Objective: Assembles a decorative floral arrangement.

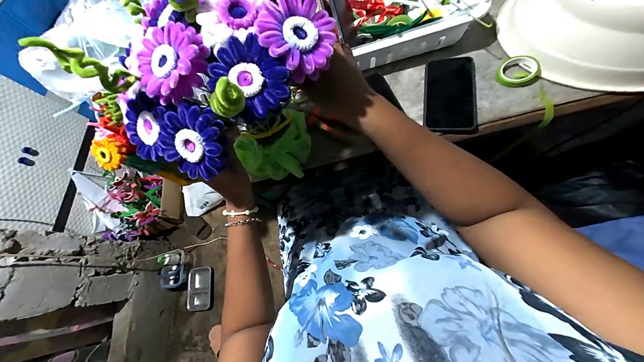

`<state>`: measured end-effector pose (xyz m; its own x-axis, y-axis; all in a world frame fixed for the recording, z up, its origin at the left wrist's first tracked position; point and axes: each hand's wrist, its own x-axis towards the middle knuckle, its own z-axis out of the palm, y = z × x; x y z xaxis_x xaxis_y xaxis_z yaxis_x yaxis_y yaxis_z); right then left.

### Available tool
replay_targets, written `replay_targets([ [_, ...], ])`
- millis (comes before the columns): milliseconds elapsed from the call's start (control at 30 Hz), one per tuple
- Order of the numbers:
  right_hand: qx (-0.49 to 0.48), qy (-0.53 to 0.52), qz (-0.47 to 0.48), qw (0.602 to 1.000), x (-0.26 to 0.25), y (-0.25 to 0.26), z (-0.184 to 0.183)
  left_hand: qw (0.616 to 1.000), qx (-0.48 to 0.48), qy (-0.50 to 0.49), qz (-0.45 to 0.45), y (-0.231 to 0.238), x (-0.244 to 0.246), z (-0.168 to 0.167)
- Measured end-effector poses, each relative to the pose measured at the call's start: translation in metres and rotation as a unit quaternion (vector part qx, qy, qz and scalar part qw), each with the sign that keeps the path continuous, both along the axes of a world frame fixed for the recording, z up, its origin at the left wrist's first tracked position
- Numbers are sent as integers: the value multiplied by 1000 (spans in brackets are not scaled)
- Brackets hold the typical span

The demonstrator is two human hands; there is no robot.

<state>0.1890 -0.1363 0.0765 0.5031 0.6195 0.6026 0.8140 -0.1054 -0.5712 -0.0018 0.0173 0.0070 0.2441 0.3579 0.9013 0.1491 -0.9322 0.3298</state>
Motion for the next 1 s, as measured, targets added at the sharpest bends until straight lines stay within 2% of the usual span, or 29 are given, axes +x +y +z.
replay_targets([
  [100,2,6,8,1000,1,0,-1,998,-51,28,10,-24,-8,-16],
  [167,-11,1,5,1000,2,1,-2,994,-103,35,-23,-40,-6,-28],
  [233,-21,1,3,1000,3,2,-3,983,-168,47,-53,-56,2,-30],
  [333,-34,0,0,999,3,1,-3,968,-236,71,-44,-70,21,-24],
  [433,-33,-10,-4,999,7,3,-5,979,-200,-31,-30,-66,58,-6],
  [500,-31,-9,0,999,8,1,-5,980,-190,-61,0,-64,72,5],
  [667,-92,8,-1,996,8,-3,5,965,-251,-44,60,-52,84,7],
  [800,-114,27,9,993,10,-4,11,949,-279,19,147,-44,85,9],
  [1000,-65,8,30,997,15,-3,3,938,-309,49,148,-31,85,8],
])
